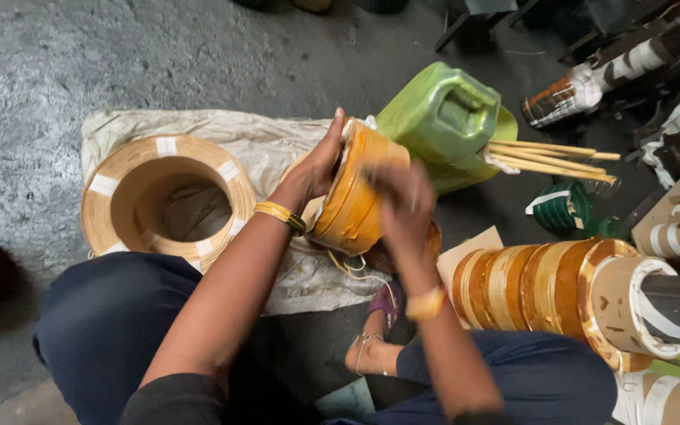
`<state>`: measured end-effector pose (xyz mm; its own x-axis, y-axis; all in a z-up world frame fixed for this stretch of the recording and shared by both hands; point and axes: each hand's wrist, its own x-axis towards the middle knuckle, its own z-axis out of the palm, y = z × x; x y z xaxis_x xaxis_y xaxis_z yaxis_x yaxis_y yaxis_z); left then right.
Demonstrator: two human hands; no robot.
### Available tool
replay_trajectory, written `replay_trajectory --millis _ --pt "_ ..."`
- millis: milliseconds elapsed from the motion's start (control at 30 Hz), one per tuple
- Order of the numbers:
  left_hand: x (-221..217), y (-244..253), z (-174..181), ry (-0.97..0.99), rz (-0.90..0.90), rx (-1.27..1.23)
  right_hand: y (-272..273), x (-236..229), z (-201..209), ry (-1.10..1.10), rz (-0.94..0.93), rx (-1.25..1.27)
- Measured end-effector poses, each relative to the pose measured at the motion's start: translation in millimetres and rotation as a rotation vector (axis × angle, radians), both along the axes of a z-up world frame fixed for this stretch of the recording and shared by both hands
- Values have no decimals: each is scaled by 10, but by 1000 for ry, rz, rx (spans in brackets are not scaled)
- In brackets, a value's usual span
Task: The person sits on the floor and applies a brownish-orange finish to cylindrical wooden rings using a brush. They dip the brush into a container, coat the exterior and interior surfaces of each ring, and place the finished pieces aside.
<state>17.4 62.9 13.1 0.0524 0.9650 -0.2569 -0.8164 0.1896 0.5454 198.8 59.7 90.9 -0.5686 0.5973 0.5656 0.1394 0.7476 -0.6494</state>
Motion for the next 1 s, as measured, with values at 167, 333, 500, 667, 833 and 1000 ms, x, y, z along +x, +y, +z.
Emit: replay_trajectory --millis 167,333,500,667,833,1000 --pt "245 -113 179 17 149 15 -864 749 -323 -171 -28 190" --pt "353 -743 -29 359 138 209 11 475 -318 -197 -429 -46" --pt "286 -924 -164 249 -5 196 977 -145 -50 -174 -343 -13" --pt "192 -860 -187 162 -32 197 -180 365 -302 -249 -400 450" --pt "210 -829 -214 106 -45 139 -921 984 -721 -122 -106 206" --pt "218 -812 -359 101 -46 173 287 172 -517 -226 -395 93"
